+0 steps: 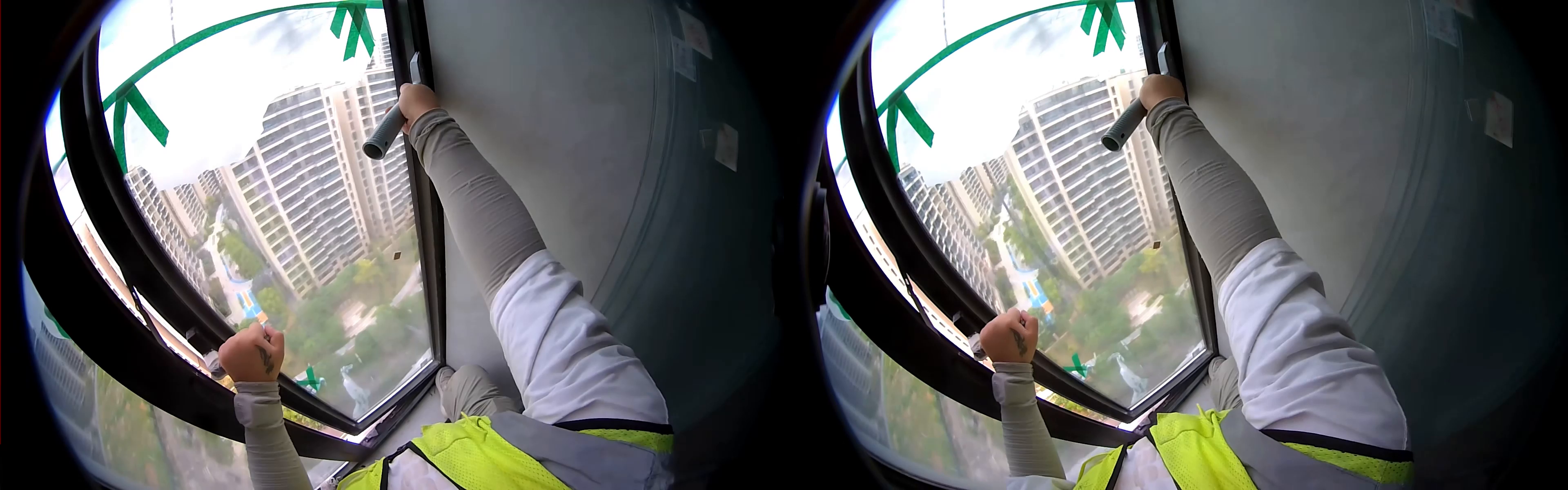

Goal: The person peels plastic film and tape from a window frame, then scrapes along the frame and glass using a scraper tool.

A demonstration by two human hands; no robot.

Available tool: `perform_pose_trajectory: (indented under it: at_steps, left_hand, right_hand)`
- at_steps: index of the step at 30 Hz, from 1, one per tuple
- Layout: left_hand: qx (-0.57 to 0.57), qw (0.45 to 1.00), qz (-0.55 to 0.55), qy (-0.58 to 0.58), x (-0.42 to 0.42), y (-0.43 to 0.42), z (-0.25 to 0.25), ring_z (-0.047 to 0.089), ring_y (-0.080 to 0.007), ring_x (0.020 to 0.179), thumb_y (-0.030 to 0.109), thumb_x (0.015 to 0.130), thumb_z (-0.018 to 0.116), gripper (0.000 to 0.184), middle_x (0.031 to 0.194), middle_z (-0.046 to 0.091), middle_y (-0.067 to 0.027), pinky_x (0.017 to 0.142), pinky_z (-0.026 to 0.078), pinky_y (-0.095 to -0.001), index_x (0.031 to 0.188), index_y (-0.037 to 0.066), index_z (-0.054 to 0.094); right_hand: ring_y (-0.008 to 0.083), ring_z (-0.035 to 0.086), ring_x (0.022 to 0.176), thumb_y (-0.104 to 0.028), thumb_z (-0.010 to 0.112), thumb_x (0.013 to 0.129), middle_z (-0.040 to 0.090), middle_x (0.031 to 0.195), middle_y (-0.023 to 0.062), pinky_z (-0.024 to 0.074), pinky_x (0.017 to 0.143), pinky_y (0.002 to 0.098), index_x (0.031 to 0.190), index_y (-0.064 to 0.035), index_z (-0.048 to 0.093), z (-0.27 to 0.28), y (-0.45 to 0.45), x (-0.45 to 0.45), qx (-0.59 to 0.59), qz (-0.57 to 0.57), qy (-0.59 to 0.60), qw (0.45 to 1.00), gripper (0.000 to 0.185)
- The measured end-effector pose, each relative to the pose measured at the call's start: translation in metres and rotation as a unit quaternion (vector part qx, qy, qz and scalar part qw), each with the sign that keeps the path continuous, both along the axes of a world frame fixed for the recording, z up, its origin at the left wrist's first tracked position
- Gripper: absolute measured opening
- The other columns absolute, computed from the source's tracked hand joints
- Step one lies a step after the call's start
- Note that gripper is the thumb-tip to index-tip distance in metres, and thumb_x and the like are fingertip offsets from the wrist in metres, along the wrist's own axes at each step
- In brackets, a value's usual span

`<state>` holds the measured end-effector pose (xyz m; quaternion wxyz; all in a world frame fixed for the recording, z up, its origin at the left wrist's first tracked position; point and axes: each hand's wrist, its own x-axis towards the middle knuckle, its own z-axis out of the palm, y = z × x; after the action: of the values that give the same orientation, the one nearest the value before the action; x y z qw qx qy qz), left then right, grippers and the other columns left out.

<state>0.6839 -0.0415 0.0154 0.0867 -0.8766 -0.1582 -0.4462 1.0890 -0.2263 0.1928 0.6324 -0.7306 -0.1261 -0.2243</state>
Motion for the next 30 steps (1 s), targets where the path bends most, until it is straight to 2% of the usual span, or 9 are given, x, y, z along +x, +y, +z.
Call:
perform_pose_trajectory:
  at_steps: [5,7,11,13,14,17,20,26,30]
  left_hand:
    - [0.012,1.000,0.013,0.001,-0.001,-0.002,0.000,0.048,-0.0332,0.045,0.020,0.065,0.056,0.020,0.048,0.047,-0.0147,0.043,0.038,-0.0387,0.050,0.006,0.051]
    - [0.011,1.000,0.004,-0.002,0.000,-0.002,0.000,0.048,-0.0331,0.044,0.020,0.066,0.055,0.022,0.048,0.046,-0.0146,0.043,0.037,-0.0393,0.050,0.006,0.050]
    - [0.002,1.000,-0.020,-0.017,-0.002,-0.001,0.000,0.048,-0.0328,0.044,0.020,0.065,0.055,0.022,0.048,0.046,-0.0145,0.043,0.037,-0.0389,0.049,0.006,0.050]
    - [-0.008,1.000,-0.017,-0.021,-0.001,-0.002,0.000,0.048,-0.0326,0.044,0.020,0.065,0.056,0.022,0.048,0.046,-0.0144,0.043,0.037,-0.0380,0.049,0.006,0.049]
    - [-0.009,0.999,-0.017,-0.029,-0.001,-0.002,0.002,0.048,-0.0326,0.044,0.020,0.065,0.056,0.022,0.048,0.046,-0.0144,0.043,0.037,-0.0380,0.049,0.006,0.049]
    - [-0.015,0.999,-0.032,-0.021,-0.002,-0.003,0.004,0.047,-0.0325,0.044,0.019,0.064,0.056,0.022,0.048,0.045,-0.0146,0.042,0.037,-0.0371,0.049,0.006,0.048]
    - [-0.003,0.999,-0.028,-0.036,0.001,0.000,0.003,0.047,-0.0327,0.044,0.019,0.064,0.056,0.022,0.047,0.045,-0.0149,0.042,0.037,-0.0370,0.048,0.006,0.047]
    - [0.030,0.999,-0.002,-0.026,0.000,-0.002,0.001,0.048,-0.0293,0.040,0.017,0.059,0.058,0.015,0.044,0.048,-0.0118,0.041,0.038,-0.0355,0.049,0.008,0.052]
    - [0.017,1.000,-0.002,-0.020,0.001,-0.001,0.001,0.048,-0.0313,0.042,0.017,0.061,0.057,0.018,0.046,0.046,-0.0134,0.041,0.038,-0.0368,0.048,0.007,0.050]
  right_hand:
    - [0.0312,0.063,0.066,-0.012,0.039,0.085,0.055,0.084,0.0216,0.0525,0.054,0.0413,0.105,0.0082,0.044,0.007,-0.006,-0.014,0.104,0.091,-0.018,0.990,0.029]
    - [0.0304,0.063,0.067,-0.009,0.039,0.085,0.059,0.086,0.0235,0.0530,0.055,0.0408,0.096,0.0096,0.052,0.025,-0.028,-0.086,-0.334,-0.048,-0.071,0.939,0.025]
    - [0.0309,0.064,0.071,-0.008,0.042,0.084,0.062,0.087,0.0192,0.0533,0.060,0.0415,0.094,0.0058,0.056,0.024,-0.015,-0.083,-0.285,-0.094,-0.009,0.954,0.022]
    - [0.0303,0.064,0.070,-0.016,0.040,0.085,0.062,0.086,0.0175,0.0528,0.060,0.0424,0.099,0.0069,0.054,0.013,-0.026,-0.068,-0.401,-0.134,-0.155,0.893,0.031]
    - [0.0305,0.064,0.075,-0.016,0.040,0.085,0.062,0.088,0.0159,0.0523,0.063,0.0418,0.100,0.0056,0.054,0.005,-0.016,-0.036,-0.238,-0.082,-0.096,0.963,0.030]
    - [0.0292,0.062,0.083,-0.017,0.039,0.084,0.059,0.093,0.0151,0.0509,0.068,0.0407,0.101,0.0019,0.053,0.009,-0.018,-0.032,-0.347,-0.151,-0.093,0.921,0.029]
    - [0.0259,0.063,0.079,-0.019,0.039,0.084,0.060,0.088,0.0164,0.0501,0.062,0.0411,0.102,0.0000,0.051,0.015,-0.007,0.002,-0.075,-0.037,-0.048,0.995,0.029]
    - [0.0342,0.061,0.087,-0.022,0.040,0.087,0.062,0.090,0.0245,0.0495,0.078,0.0374,0.085,0.0060,0.062,-0.021,-0.005,-0.022,0.013,-0.049,-0.047,0.998,0.035]
    - [0.0349,0.061,0.088,-0.027,0.040,0.086,0.061,0.087,0.0264,0.0490,0.078,0.0372,0.082,0.0081,0.062,-0.009,-0.010,-0.033,0.083,-0.017,0.007,0.996,0.041]
